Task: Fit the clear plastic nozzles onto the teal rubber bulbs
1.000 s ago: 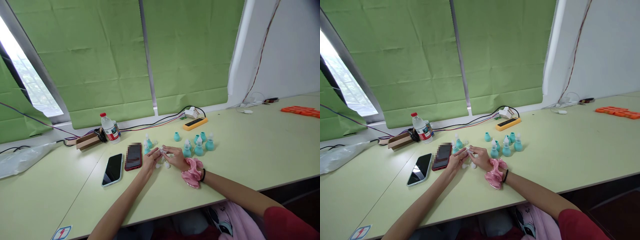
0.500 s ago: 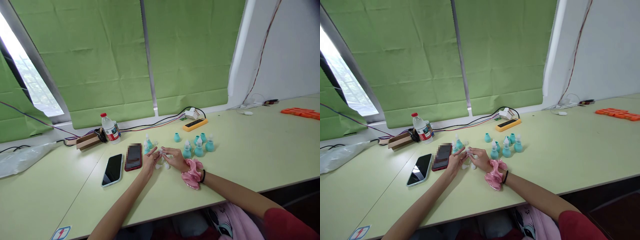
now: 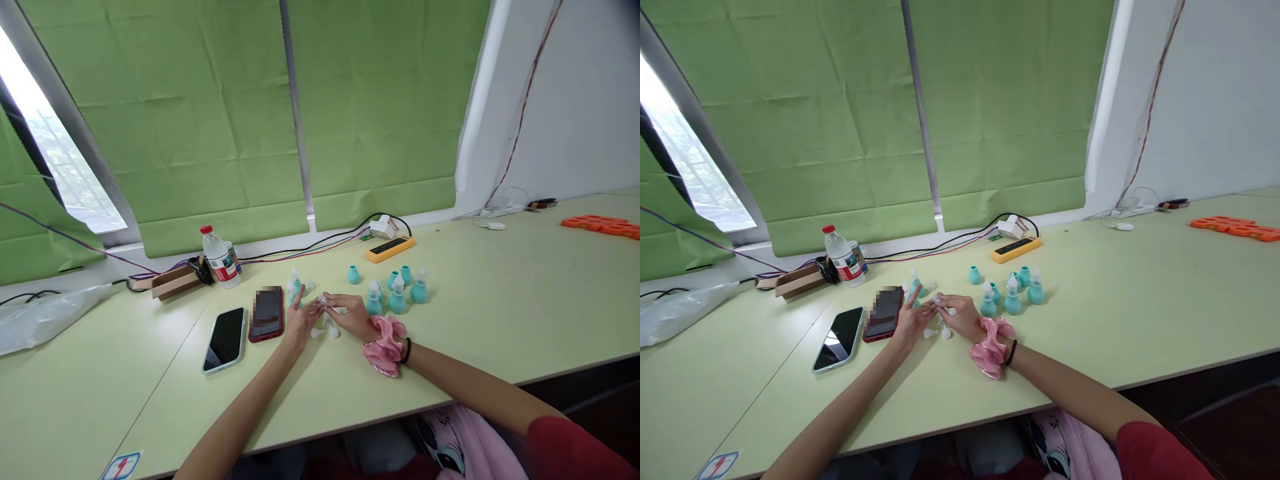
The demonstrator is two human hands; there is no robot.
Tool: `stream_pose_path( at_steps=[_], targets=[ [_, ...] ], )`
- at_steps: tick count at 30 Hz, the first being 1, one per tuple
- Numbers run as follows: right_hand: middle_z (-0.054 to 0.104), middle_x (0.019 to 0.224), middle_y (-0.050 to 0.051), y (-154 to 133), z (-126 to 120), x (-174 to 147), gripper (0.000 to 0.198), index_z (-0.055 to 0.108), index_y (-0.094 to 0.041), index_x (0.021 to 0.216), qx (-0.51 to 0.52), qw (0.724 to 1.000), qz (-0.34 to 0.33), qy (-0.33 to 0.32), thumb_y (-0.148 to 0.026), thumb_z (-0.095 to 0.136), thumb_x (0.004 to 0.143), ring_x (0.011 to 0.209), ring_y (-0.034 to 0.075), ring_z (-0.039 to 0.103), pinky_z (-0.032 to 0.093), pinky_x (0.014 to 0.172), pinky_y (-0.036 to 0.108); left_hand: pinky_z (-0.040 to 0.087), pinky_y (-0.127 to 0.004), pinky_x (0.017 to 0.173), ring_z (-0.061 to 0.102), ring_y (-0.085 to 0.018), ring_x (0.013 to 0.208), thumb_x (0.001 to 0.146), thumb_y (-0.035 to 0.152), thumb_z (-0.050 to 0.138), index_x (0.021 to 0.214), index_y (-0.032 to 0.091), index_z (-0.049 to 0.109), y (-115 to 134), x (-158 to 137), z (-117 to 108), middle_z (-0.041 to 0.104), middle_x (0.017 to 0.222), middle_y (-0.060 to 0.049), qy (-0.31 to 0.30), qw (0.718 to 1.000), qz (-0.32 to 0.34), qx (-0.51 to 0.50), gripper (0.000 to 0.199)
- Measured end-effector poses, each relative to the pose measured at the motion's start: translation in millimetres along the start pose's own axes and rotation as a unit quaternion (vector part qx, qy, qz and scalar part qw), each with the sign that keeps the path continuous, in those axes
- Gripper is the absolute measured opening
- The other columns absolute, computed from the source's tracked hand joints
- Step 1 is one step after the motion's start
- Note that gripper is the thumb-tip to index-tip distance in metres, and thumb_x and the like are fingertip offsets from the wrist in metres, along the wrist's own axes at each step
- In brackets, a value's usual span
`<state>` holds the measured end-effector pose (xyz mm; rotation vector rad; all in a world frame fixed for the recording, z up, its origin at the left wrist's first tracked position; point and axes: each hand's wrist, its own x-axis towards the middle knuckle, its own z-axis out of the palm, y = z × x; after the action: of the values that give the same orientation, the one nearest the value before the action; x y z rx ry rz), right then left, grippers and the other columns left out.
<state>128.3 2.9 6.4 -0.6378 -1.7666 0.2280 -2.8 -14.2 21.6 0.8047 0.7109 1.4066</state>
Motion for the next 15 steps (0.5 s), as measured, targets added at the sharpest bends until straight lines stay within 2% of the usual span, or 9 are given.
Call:
stream_pose_path(
  at_steps=[5, 9, 15],
  targets=[
    [0.064, 0.086, 0.006, 0.6, -1.2, 0.3, 0.014, 0.066, -0.017, 0.071, 0.030, 0.999, 0.041, 0.012, -0.013, 0.055, 0.065, 0.083, 0.019, 0.060, 0.050, 0.075, 0.031, 0.042, -0.029, 0.079, 0.059, -0.015, 0.082, 0.060, -0.002, 0.055, 0.129, 0.023, 0.008, 1.3, -1.2, 2.2, 0.062, 0.086, -0.007, -0.031, 0.999, 0.001, -0.010, 0.088],
    [0.065, 0.084, 0.006, 3.2, -0.5, -0.2, 0.012, 0.066, -0.016, 0.071, 0.087, 0.991, 0.101, 0.018, -0.016, 0.057, 0.063, 0.081, 0.020, 0.060, 0.053, 0.066, 0.029, 0.041, -0.031, 0.081, 0.058, -0.016, 0.087, 0.059, 0.001, 0.058, 0.129, 0.026, 0.001, -0.1, -1.1, 2.5, 0.062, 0.088, -0.007, -0.042, 0.999, 0.005, -0.018, 0.093],
    [0.066, 0.076, 0.006, 8.7, 2.5, -0.2, 0.009, 0.065, -0.016, 0.067, 0.134, 0.979, 0.149, 0.026, -0.020, 0.060, 0.061, 0.081, 0.021, 0.060, 0.054, 0.064, 0.030, 0.040, -0.031, 0.082, 0.057, -0.015, 0.088, 0.057, 0.003, 0.064, 0.128, 0.030, -0.001, -0.7, 0.4, 2.0, 0.063, 0.085, -0.004, -0.057, 0.998, 0.006, -0.011, 0.100]
  ],
)
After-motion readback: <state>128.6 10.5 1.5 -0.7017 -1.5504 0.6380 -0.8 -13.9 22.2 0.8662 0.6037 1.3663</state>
